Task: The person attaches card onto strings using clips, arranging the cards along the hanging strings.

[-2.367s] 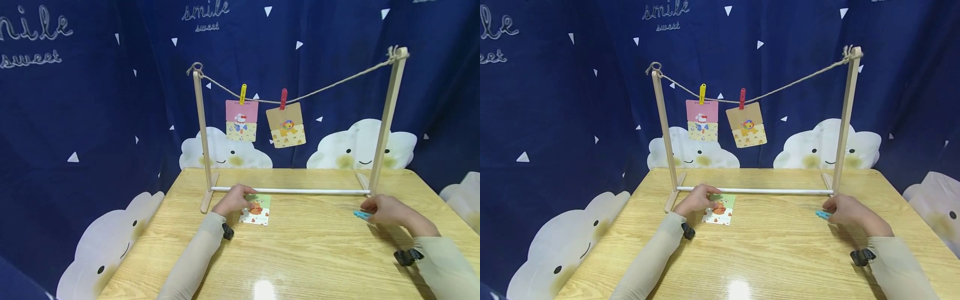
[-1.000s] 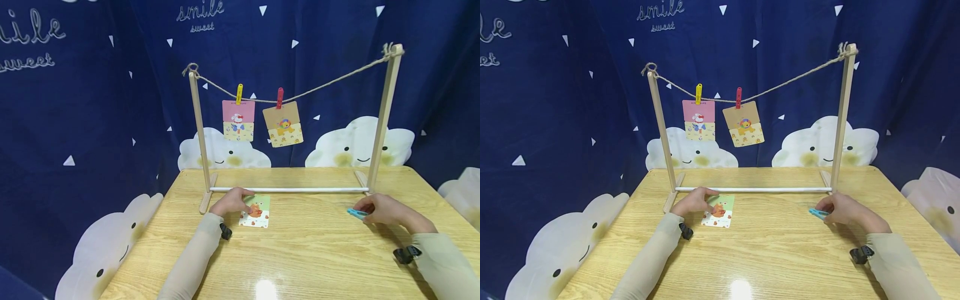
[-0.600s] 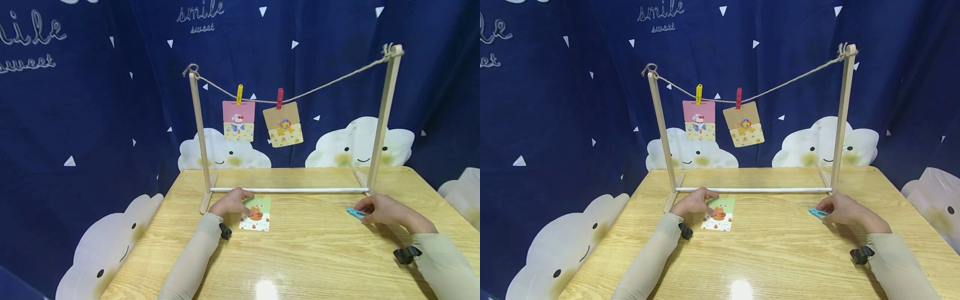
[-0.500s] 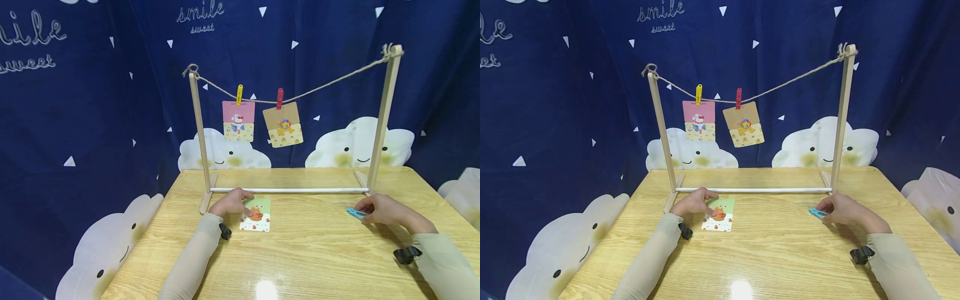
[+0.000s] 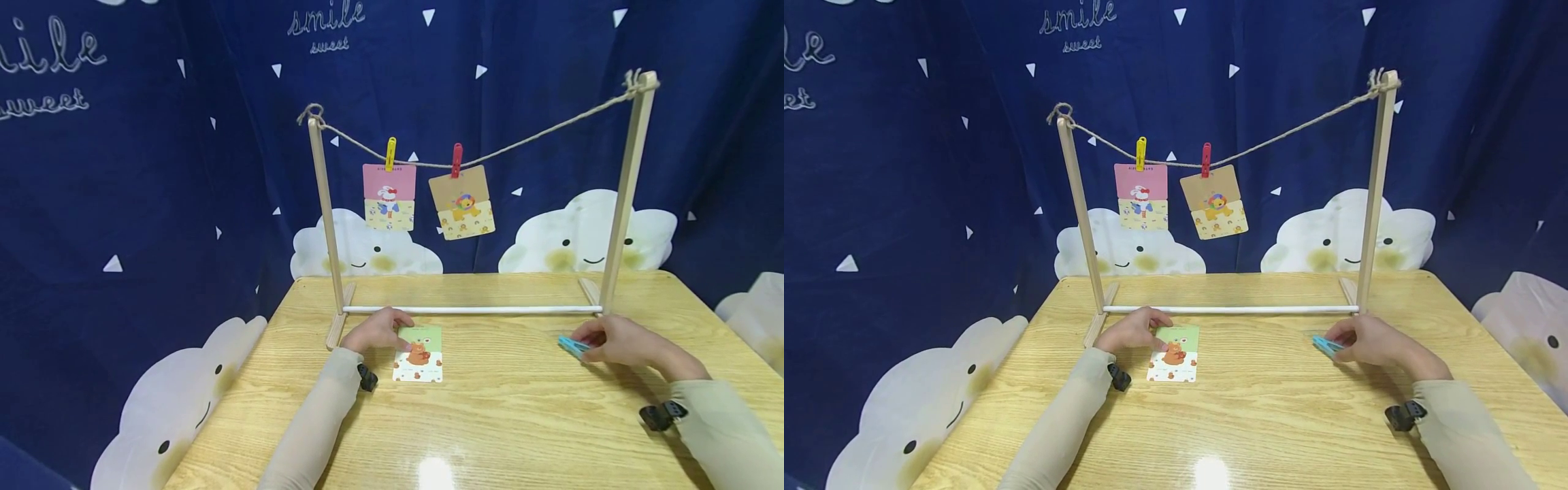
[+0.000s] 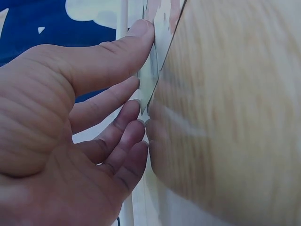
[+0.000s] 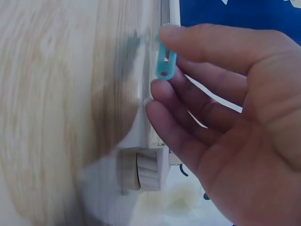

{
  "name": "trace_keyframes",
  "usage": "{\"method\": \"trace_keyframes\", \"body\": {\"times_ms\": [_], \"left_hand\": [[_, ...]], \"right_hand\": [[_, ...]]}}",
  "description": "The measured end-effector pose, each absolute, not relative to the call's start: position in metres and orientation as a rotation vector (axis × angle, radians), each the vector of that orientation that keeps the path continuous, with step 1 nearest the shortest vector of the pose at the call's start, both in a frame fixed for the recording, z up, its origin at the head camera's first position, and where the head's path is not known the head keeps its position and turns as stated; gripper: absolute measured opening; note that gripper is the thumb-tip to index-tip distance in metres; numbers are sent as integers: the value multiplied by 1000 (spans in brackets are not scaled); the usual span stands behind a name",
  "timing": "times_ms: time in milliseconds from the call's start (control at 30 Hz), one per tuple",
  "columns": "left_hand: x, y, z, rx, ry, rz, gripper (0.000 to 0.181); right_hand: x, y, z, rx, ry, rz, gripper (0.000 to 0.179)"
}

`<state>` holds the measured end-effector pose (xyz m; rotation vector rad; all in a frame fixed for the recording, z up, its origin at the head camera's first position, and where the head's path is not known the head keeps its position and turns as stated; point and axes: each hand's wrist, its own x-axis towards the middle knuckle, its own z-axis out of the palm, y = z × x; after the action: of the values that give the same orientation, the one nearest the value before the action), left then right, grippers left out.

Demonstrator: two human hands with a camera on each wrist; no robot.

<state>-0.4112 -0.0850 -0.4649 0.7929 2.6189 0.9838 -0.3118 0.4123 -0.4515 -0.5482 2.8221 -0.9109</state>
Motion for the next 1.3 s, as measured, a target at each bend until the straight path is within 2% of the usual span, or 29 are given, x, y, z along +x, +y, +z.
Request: {"method": "trace_keyframes", "body": {"times_ms": [800, 1300], "left_hand": [[-415, -87, -463, 825, 2584, 1048, 52], [-411, -86, -461, 750, 2591, 1077, 49]], "right_hand": [[-313, 394, -436, -610, 2823, -1113, 32], [-308, 389, -429, -576, 2838, -1187, 34]]}}
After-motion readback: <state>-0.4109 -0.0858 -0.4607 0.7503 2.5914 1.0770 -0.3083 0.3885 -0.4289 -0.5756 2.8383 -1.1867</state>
